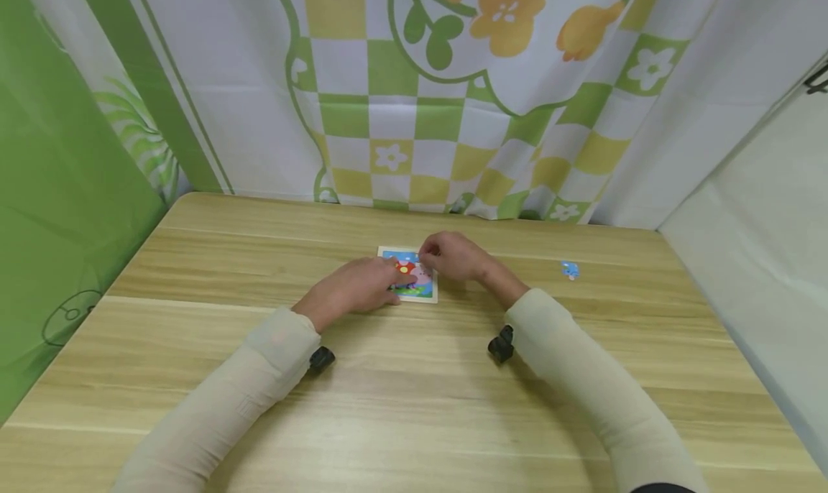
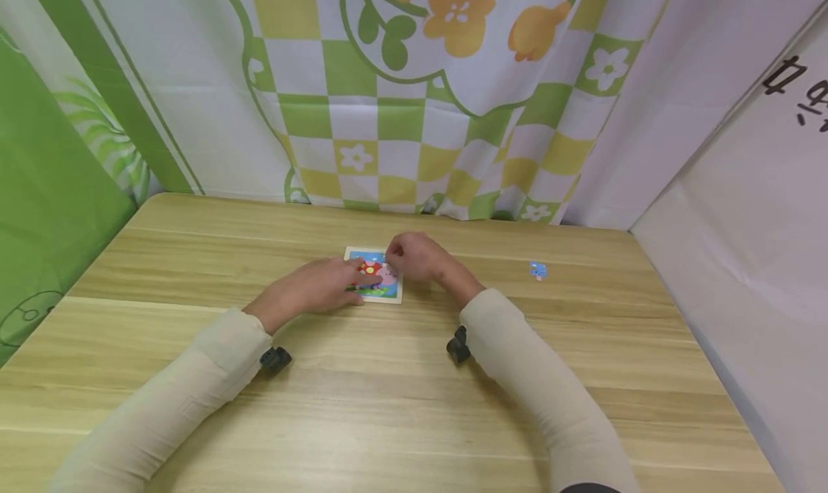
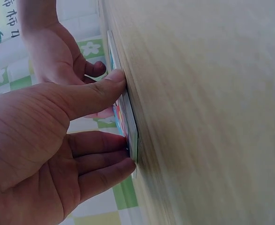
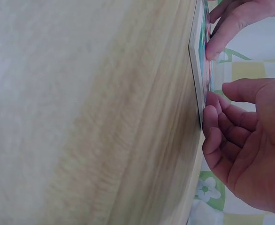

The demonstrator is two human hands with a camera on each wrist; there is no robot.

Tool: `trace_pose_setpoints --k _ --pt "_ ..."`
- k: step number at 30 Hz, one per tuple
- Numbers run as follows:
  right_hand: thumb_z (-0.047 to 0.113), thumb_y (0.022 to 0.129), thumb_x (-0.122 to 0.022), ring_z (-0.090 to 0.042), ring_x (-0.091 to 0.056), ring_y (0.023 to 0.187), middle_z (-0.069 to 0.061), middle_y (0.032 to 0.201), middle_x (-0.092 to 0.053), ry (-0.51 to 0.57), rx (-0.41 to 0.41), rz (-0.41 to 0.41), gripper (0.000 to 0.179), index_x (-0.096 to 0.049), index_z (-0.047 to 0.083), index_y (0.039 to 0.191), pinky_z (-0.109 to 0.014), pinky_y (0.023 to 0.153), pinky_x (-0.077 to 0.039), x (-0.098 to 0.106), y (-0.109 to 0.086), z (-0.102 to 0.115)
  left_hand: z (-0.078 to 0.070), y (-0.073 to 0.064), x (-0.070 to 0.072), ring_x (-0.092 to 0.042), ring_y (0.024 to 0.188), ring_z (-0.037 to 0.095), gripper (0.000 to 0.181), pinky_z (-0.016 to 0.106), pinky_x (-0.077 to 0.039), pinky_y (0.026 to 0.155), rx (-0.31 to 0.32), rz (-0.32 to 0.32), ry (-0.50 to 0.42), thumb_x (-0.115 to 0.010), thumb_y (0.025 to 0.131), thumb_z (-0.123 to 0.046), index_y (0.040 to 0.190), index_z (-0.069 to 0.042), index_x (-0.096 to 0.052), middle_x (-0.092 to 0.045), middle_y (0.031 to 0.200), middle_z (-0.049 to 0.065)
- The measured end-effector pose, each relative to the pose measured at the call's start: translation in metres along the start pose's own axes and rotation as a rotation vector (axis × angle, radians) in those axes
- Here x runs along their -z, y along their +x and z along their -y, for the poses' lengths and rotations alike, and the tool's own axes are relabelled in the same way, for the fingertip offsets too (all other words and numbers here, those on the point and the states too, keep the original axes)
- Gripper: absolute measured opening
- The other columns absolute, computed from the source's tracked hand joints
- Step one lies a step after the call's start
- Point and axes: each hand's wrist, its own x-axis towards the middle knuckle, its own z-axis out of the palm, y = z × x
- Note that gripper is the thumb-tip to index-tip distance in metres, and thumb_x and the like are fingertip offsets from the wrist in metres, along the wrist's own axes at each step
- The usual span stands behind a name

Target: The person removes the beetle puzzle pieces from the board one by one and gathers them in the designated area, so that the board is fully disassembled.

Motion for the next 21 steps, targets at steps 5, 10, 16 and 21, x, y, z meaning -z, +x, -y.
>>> trace_pose_setpoints --k 5,10,16,21 --pt "0.018 0.104 -0.059 -0.018 -0.062 0.084 -0.008 0.1 -0.074 0.036 -0.057 -0.013 0.024 -0.075 0.001 0.11 -0.034 0.08 -0.053 -0.0004 0.0003 -0.0002 0.0001 0.0011 -0.0003 -0.061 0.125 0.033 0.05 0.048 -0.051 0.103 -0.017 -0.011 0.012 -0.071 0.1 -0.028 0.148 -0.018 -0.061 -0.063 0.136 0.018" --pt "0.018 0.104 -0.06 -0.016 -0.061 0.081 -0.007 0.097 -0.073 0.052 -0.089 -0.019 0.023 -0.076 0.002 0.108 -0.032 0.076 -0.051 -0.0009 0.0018 0.0008 0.0006 0.0014 0.0014 -0.053 0.136 0.037 0.053 0.051 -0.045 0.111 0.001 0.017 0.02 -0.069 0.102 -0.03 0.152 -0.02 -0.056 -0.051 0.151 0.027" --pt "0.019 0.103 -0.06 -0.016 -0.061 0.08 -0.007 0.095 -0.073 0.062 -0.105 -0.034 0.023 -0.076 0.002 0.106 -0.031 0.075 -0.051 -0.0027 0.004 0.0002 -0.0006 0.001 0.0039 -0.048 0.14 0.039 0.051 0.05 -0.041 0.114 0.018 0.074 0.041 -0.064 0.105 -0.031 0.153 -0.02 -0.052 -0.042 0.156 0.029" --pt "0.017 0.103 -0.061 -0.015 -0.06 0.079 -0.006 0.094 -0.073 0.051 -0.102 -0.038 0.022 -0.076 0.002 0.104 -0.03 0.074 -0.051 -0.0041 0.0053 -0.0006 0.0023 -0.0003 0.0038 -0.047 0.141 0.039 0.052 0.051 -0.04 0.115 0.009 0.072 0.015 -0.064 0.105 -0.029 0.154 -0.02 -0.051 -0.042 0.158 0.026"
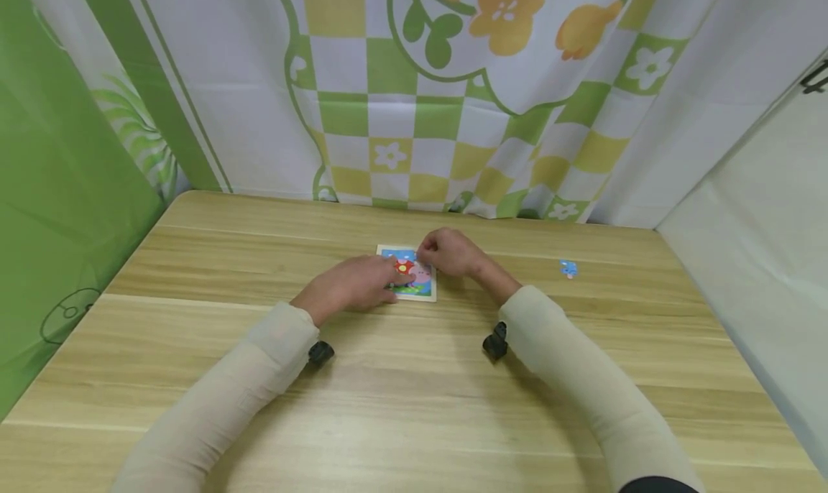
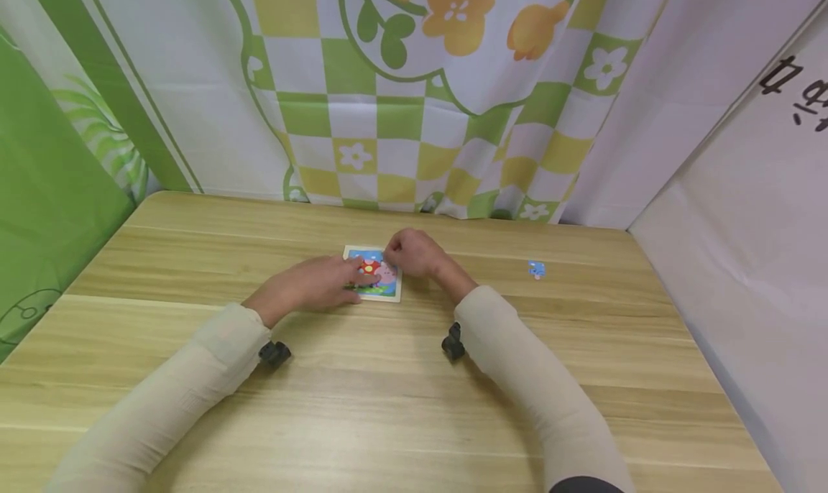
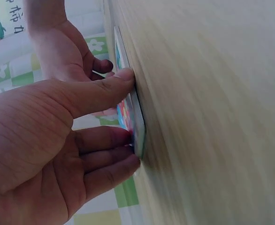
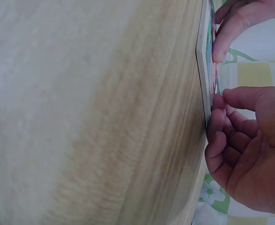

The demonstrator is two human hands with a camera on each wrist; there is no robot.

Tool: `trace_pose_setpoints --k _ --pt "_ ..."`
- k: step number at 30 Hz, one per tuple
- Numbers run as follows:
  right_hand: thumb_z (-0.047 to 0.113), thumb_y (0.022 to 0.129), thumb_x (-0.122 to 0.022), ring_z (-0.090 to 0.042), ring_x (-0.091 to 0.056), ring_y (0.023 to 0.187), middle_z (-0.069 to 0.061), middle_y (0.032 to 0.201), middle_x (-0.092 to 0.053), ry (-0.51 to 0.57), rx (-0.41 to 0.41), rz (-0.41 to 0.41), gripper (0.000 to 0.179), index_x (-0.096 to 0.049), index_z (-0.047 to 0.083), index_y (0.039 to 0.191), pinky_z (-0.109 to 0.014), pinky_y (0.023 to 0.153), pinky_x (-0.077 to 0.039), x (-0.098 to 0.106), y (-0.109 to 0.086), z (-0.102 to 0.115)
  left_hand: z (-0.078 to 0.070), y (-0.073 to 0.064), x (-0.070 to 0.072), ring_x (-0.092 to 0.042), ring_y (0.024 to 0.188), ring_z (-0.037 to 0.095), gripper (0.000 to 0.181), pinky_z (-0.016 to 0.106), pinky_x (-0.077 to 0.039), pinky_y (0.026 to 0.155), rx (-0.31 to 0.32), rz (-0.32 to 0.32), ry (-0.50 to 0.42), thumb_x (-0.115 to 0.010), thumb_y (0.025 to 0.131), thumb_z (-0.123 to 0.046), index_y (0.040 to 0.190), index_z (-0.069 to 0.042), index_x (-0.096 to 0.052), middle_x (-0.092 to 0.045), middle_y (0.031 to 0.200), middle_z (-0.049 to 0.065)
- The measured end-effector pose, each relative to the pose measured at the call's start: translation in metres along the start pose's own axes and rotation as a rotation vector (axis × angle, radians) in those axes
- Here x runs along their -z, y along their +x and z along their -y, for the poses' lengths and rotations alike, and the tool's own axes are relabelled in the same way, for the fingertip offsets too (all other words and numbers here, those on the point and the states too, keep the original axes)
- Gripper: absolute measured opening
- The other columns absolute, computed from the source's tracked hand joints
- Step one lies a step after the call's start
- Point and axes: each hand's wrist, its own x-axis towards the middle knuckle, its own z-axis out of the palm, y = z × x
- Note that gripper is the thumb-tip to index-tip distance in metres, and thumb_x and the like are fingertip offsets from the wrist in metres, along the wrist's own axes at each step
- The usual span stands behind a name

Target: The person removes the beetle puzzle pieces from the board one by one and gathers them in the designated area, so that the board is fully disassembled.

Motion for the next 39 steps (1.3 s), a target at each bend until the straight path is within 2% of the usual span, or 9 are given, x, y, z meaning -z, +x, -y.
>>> trace_pose_setpoints --k 3,9,15,22,30,34,39 --pt "0.017 0.102 -0.061 -0.014 -0.06 0.077 -0.006 0.093 -0.073 -0.005 -0.005 0.001 0.021 -0.076 0.002 0.103 -0.029 0.073 -0.05 -0.0003 0.0005 0.0007 0.0028 -0.0014 -0.001 -0.045 0.143 0.039 0.056 0.051 -0.038 0.117 0.004 0.003 -0.02 -0.065 0.104 -0.03 0.157 -0.02 -0.048 -0.039 0.16 0.025" --pt "0.018 0.102 -0.063 -0.014 -0.058 0.074 -0.006 0.091 -0.071 0.011 -0.029 0.006 0.02 -0.076 0.003 0.101 -0.027 0.068 -0.048 -0.002 0.0008 0.0007 0.0045 -0.0012 -0.0021 -0.051 0.138 0.039 0.058 0.049 -0.042 0.114 0.012 0.004 -0.014 -0.064 0.105 -0.034 0.156 -0.012 -0.048 -0.044 0.157 0.023" --pt "0.02 0.103 -0.064 -0.014 -0.057 0.075 -0.005 0.09 -0.07 0.01 -0.035 -0.006 0.021 -0.076 0.004 0.101 -0.027 0.067 -0.046 -0.003 0.0009 -0.0007 0.0038 0.0004 -0.0014 -0.05 0.139 0.039 0.056 0.048 -0.041 0.115 0.017 0.006 -0.004 -0.063 0.105 -0.035 0.154 -0.013 -0.049 -0.044 0.158 0.022" --pt "0.022 0.104 -0.062 -0.015 -0.058 0.079 -0.007 0.096 -0.073 0.038 -0.04 -0.029 0.024 -0.076 0.003 0.105 -0.027 0.07 -0.047 -0.0005 0.0004 -0.0012 0.0021 0.0025 0.001 -0.058 0.128 0.036 0.053 0.048 -0.045 0.11 0.002 0.006 0.024 -0.063 0.105 -0.032 0.153 -0.012 -0.051 -0.054 0.146 0.022" --pt "0.018 0.1 -0.064 -0.016 -0.06 0.082 -0.008 0.096 -0.073 0.094 -0.033 -0.049 0.021 -0.076 0.002 0.105 -0.027 0.072 -0.048 -0.0023 0.0018 -0.0001 0.0013 0.0001 0.0007 -0.058 0.126 0.035 0.054 0.047 -0.046 0.11 0.014 0.017 0.007 -0.063 0.105 -0.032 0.154 -0.013 -0.049 -0.054 0.145 0.021" --pt "0.016 0.099 -0.065 -0.019 -0.063 0.089 -0.01 0.101 -0.073 0.136 -0.025 -0.065 0.022 -0.075 0.002 0.112 -0.03 0.076 -0.051 -0.0033 0.0025 0.0014 0.0013 -0.0003 0.0007 -0.053 0.134 0.037 0.054 0.048 -0.043 0.113 0.019 0.014 -0.012 -0.062 0.106 -0.032 0.154 -0.013 -0.049 -0.05 0.152 0.022" --pt "0.015 0.099 -0.066 -0.019 -0.064 0.09 -0.01 0.1 -0.073 0.129 0.018 -0.077 0.022 -0.075 0.001 0.113 -0.031 0.078 -0.051 -0.0038 0.0037 0.0047 0.0008 0.0001 0.0018 -0.056 0.13 0.036 0.054 0.049 -0.045 0.111 0.021 0.015 -0.017 -0.063 0.105 -0.032 0.153 -0.011 -0.051 -0.056 0.145 0.02"
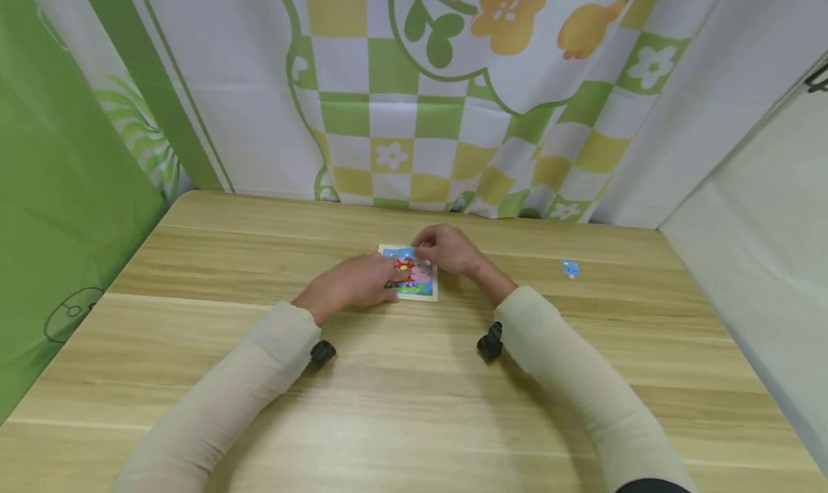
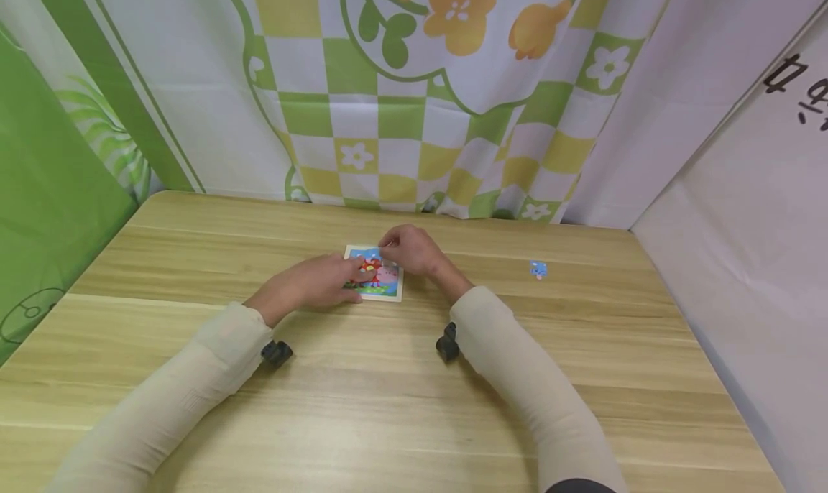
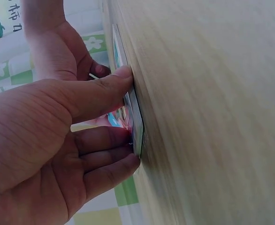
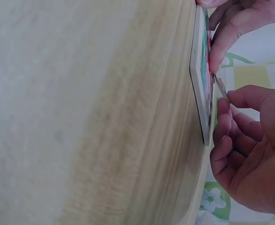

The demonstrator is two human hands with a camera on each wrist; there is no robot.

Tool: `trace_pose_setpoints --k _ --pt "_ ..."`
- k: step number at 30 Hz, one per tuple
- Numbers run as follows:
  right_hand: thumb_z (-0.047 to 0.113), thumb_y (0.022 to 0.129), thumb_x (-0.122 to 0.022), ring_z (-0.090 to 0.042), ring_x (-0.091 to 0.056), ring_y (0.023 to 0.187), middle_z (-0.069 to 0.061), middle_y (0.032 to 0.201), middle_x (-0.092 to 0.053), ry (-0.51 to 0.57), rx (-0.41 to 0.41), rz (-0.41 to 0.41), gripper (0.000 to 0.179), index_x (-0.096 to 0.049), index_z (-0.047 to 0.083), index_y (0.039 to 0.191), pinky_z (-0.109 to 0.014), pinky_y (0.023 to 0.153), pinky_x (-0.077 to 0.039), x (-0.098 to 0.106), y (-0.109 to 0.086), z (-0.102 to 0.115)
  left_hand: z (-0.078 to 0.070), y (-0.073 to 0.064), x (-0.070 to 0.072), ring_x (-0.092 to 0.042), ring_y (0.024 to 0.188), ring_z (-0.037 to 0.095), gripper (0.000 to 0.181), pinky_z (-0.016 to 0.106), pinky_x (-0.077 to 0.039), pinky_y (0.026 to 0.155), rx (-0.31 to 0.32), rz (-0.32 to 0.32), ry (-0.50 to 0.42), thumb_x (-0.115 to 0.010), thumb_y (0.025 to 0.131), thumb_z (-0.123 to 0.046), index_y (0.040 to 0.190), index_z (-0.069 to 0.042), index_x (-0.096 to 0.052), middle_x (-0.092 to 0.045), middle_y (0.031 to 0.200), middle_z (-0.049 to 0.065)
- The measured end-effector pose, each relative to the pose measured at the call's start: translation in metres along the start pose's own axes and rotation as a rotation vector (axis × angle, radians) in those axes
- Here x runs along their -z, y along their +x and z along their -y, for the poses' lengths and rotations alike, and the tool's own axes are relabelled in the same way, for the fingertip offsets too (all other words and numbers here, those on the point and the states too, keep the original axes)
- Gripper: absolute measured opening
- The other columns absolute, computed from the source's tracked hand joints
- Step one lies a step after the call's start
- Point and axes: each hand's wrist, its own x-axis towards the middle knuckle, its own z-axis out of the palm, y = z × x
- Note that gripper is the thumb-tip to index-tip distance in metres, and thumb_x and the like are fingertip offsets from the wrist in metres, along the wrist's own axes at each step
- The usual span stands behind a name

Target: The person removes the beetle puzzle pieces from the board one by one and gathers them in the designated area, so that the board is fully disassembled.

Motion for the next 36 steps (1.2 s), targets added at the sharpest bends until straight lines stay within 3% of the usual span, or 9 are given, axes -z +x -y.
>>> trace_pose_setpoints --k 6,14,21,26,31,36 --pt "0.015 0.097 -0.067 -0.018 -0.064 0.087 -0.007 0.095 -0.073 -0.037 0.038 -0.014 0.017 -0.076 0.003 0.106 -0.031 0.079 -0.051 0.001 0.0 0.007 0.0 0.0 0.0 -0.059 0.125 0.034 0.053 0.048 -0.048 0.107 -0.006 0.006 0.01 -0.065 0.105 -0.031 0.152 -0.011 -0.053 -0.059 0.139 0.017" --pt "0.017 0.099 -0.065 -0.018 -0.065 0.086 -0.006 0.096 -0.074 -0.112 0.02 -0.021 0.016 -0.076 0.007 0.103 -0.034 0.078 -0.053 0.001 -0.001 0.012 0.0 0.001 0.0 -0.058 0.129 0.035 0.054 0.048 -0.047 0.109 0.004 0.004 -0.021 -0.064 0.105 -0.032 0.152 -0.011 -0.053 -0.054 0.149 0.02" --pt "0.018 0.101 -0.062 -0.019 -0.065 0.085 -0.006 0.098 -0.074 -0.124 0.017 -0.03 0.018 -0.076 0.006 0.103 -0.036 0.078 -0.053 0.004 -0.002 0.01 0.001 0.001 0.0 -0.063 0.115 0.03 0.053 0.046 -0.051 0.102 -0.007 -0.012 0.013 -0.066 0.104 -0.032 0.151 -0.011 -0.055 -0.062 0.135 0.017" --pt "0.019 0.101 -0.063 -0.023 -0.065 0.093 -0.009 0.103 -0.074 -0.11 0.02 -0.031 0.018 -0.075 0.006 0.104 -0.041 0.085 -0.053 0.011 -0.004 0.009 0.002 0.0 -0.001 -0.063 0.119 0.035 0.055 0.046 -0.051 0.103 -0.019 -0.02 0.033 -0.068 0.102 -0.031 0.152 -0.014 -0.053 -0.056 0.147 0.02" --pt "0.021 0.101 -0.063 -0.025 -0.063 0.096 -0.008 0.105 -0.071 -0.073 -0.009 -0.04 0.017 -0.074 0.009 0.104 -0.043 0.087 -0.051 0.021 -0.01 0.005 0.003 0.003 -0.001 -0.062 0.122 0.034 0.055 0.046 -0.049 0.106 -0.024 -0.014 0.036 -0.067 0.103 -0.032 0.152 -0.013 -0.053 -0.057 0.147 0.019" --pt "0.02 0.1 -0.063 -0.024 -0.062 0.095 -0.008 0.102 -0.071 -0.06 -0.006 -0.064 0.017 -0.074 0.008 0.102 -0.043 0.087 -0.05 0.033 -0.02 -0.004 0.003 0.004 -0.001 -0.054 0.134 0.039 0.057 0.048 -0.044 0.112 -0.002 -0.001 0.02 -0.067 0.103 -0.033 0.154 -0.015 -0.05 -0.045 0.157 0.022"
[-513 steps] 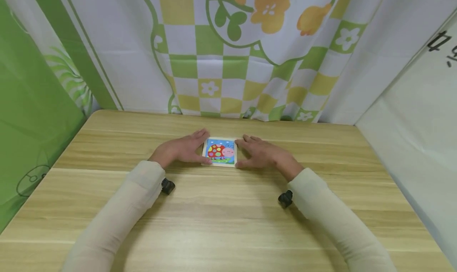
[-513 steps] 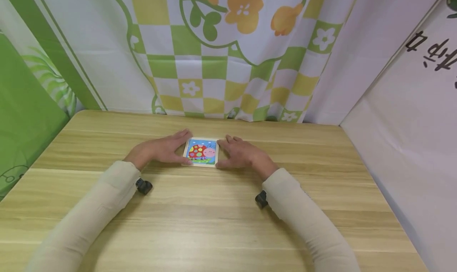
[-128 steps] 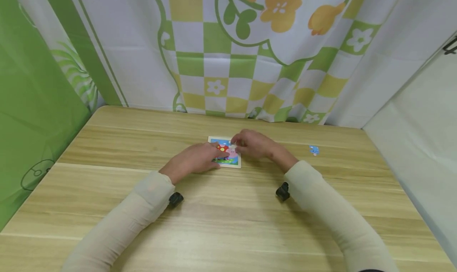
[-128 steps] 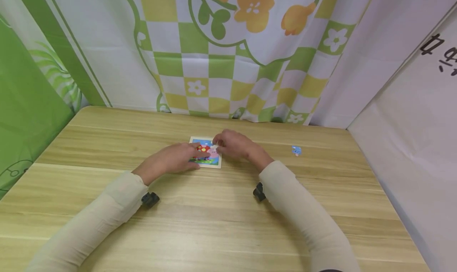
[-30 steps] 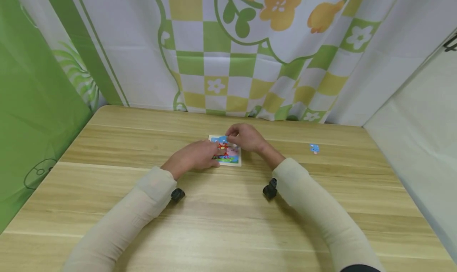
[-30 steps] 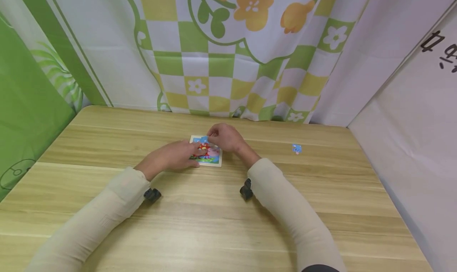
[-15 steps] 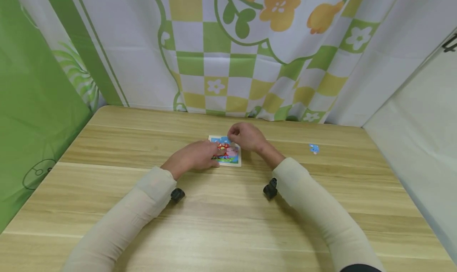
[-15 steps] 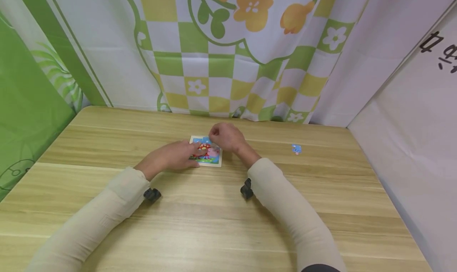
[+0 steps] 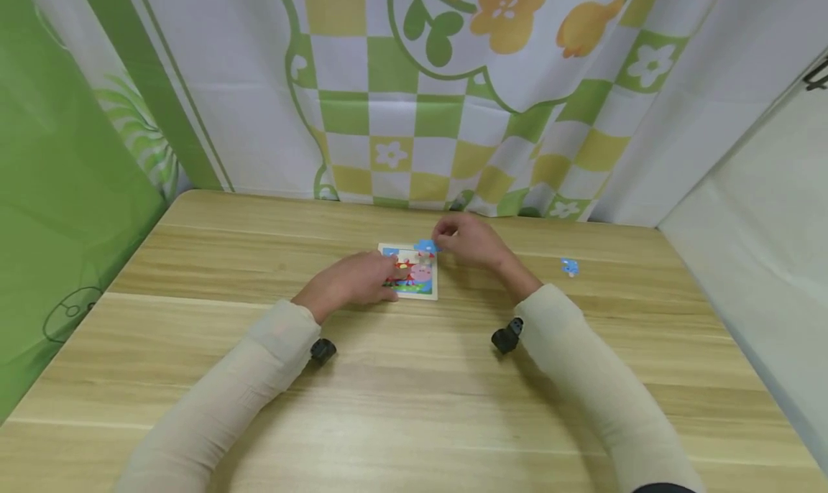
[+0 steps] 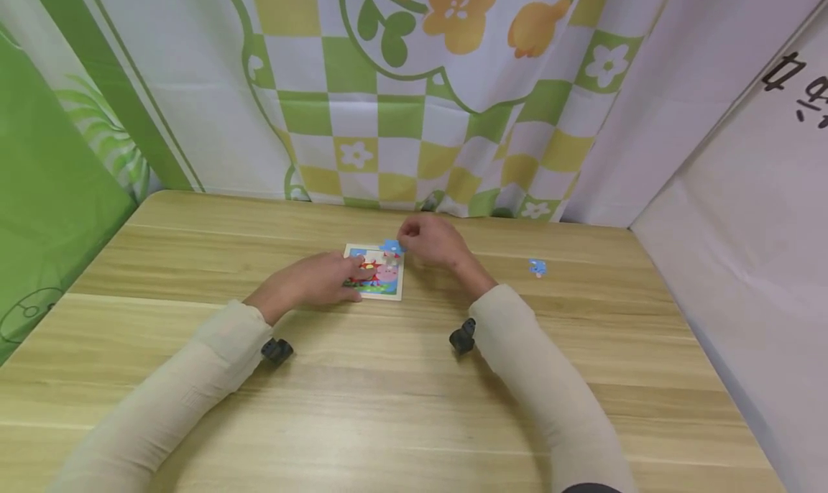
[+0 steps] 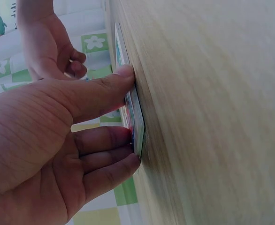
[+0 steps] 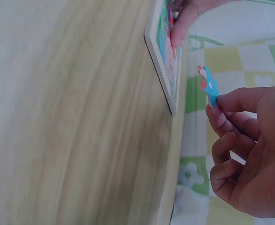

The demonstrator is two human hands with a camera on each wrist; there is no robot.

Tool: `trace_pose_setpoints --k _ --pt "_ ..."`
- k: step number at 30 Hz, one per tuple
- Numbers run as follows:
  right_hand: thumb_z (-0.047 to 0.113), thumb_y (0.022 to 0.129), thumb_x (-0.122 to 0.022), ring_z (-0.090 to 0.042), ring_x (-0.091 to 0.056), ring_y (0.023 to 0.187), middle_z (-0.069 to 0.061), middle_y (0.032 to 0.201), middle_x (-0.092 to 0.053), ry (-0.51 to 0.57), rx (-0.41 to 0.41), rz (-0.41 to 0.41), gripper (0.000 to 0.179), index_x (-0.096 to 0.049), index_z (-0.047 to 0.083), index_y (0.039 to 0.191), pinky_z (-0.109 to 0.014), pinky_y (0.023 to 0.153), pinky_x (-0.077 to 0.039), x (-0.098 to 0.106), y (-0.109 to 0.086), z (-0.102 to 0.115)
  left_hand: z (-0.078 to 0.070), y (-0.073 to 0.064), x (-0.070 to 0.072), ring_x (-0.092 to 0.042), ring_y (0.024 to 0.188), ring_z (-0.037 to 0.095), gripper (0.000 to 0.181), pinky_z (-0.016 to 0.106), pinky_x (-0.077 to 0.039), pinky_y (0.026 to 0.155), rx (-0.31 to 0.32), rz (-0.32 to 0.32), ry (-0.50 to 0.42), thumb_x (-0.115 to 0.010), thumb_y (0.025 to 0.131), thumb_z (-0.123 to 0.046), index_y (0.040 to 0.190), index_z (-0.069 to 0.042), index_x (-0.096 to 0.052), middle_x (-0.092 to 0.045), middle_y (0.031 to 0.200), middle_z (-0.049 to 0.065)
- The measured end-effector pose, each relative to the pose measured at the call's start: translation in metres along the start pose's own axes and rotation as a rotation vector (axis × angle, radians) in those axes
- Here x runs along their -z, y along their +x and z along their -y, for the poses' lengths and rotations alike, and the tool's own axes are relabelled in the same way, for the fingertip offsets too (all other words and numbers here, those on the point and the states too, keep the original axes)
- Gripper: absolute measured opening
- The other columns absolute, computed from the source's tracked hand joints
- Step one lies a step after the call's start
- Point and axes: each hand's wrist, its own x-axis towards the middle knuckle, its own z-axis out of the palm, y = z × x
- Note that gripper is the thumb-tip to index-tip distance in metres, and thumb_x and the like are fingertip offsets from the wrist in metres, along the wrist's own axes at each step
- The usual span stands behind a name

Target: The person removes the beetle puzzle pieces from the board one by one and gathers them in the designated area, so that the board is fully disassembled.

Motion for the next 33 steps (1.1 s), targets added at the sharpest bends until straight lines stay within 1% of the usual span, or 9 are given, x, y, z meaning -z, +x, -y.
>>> trace_pose_setpoints --k 2,4,9,13,16,19,26,29,33 --pt "0.019 0.1 -0.062 -0.024 -0.063 0.096 -0.008 0.101 -0.071 -0.004 0.007 -0.002 0.018 -0.075 0.007 0.102 -0.043 0.087 -0.051 0.005 -0.003 -0.006 0.0 -0.001 0.001 -0.051 0.137 0.04 0.058 0.049 -0.043 0.113 0.009 0.004 -0.005 -0.067 0.103 -0.033 0.155 -0.015 -0.049 -0.042 0.159 0.023" --pt "0.019 0.101 -0.062 -0.025 -0.063 0.097 -0.009 0.102 -0.071 -0.01 -0.004 0.001 0.018 -0.075 0.006 0.103 -0.044 0.088 -0.051 0.009 -0.006 -0.012 0.0 -0.001 0.001 -0.05 0.137 0.041 0.058 0.049 -0.042 0.114 0.012 0.005 0.0 -0.067 0.103 -0.033 0.156 -0.016 -0.048 -0.041 0.16 0.022" --pt "0.021 0.103 -0.062 -0.028 -0.062 0.102 -0.01 0.107 -0.07 -0.019 -0.061 0.008 0.019 -0.074 0.007 0.107 -0.047 0.093 -0.05 0.018 -0.015 -0.031 0.0 0.0 0.0 -0.052 0.136 0.042 0.058 0.049 -0.042 0.114 0.008 0.001 0.021 -0.067 0.103 -0.033 0.155 -0.015 -0.049 -0.043 0.159 0.022" --pt "0.021 0.103 -0.062 -0.03 -0.063 0.105 -0.012 0.109 -0.071 -0.038 -0.072 0.005 0.02 -0.074 0.006 0.109 -0.05 0.095 -0.049 0.029 -0.023 -0.044 0.001 -0.001 0.0 -0.051 0.136 0.042 0.058 0.05 -0.041 0.115 0.006 -0.005 0.016 -0.068 0.102 -0.033 0.155 -0.015 -0.049 -0.043 0.159 0.023" --pt "0.02 0.103 -0.061 -0.031 -0.063 0.104 -0.013 0.109 -0.073 -0.054 -0.068 0.011 0.021 -0.075 0.005 0.11 -0.05 0.094 -0.049 0.039 -0.028 -0.051 0.0 -0.002 0.0 -0.05 0.138 0.042 0.058 0.05 -0.041 0.115 0.003 -0.014 0.005 -0.068 0.102 -0.032 0.155 -0.015 -0.05 -0.042 0.159 0.024" --pt "0.018 0.103 -0.062 -0.03 -0.064 0.101 -0.012 0.108 -0.074 -0.073 -0.065 0.019 0.021 -0.076 0.004 0.109 -0.048 0.091 -0.05 0.05 -0.032 -0.059 0.0 -0.002 0.0 -0.047 0.14 0.042 0.059 0.049 -0.039 0.116 0.011 -0.015 -0.016 -0.068 0.102 -0.032 0.155 -0.016 -0.049 -0.039 0.16 0.024" --pt "0.014 0.101 -0.063 -0.027 -0.061 0.089 -0.012 0.1 -0.075 -0.098 -0.034 0.035 0.019 -0.076 0.001 0.104 -0.04 0.079 -0.048 0.069 -0.042 -0.077 -0.001 -0.001 0.0 -0.052 0.136 0.04 0.055 0.048 -0.042 0.114 0.01 -0.007 -0.012 -0.068 0.102 -0.033 0.153 -0.014 -0.053 -0.046 0.157 0.021" --pt "0.014 0.101 -0.062 -0.027 -0.061 0.089 -0.012 0.098 -0.074 -0.102 -0.042 0.044 0.02 -0.076 0.0 0.103 -0.041 0.08 -0.048 0.074 -0.046 -0.085 -0.001 -0.001 0.0 -0.052 0.137 0.039 0.055 0.048 -0.043 0.114 0.011 -0.006 -0.011 -0.068 0.102 -0.032 0.152 -0.014 -0.054 -0.046 0.157 0.021" --pt "0.014 0.101 -0.06 -0.029 -0.062 0.095 -0.012 0.1 -0.074 -0.116 -0.076 0.067 0.02 -0.075 0.0 0.105 -0.046 0.085 -0.049 0.079 -0.051 -0.094 -0.002 0.0 0.0 -0.054 0.133 0.038 0.056 0.047 -0.042 0.114 0.013 -0.009 -0.007 -0.068 0.102 -0.033 0.153 -0.015 -0.053 -0.049 0.155 0.019"
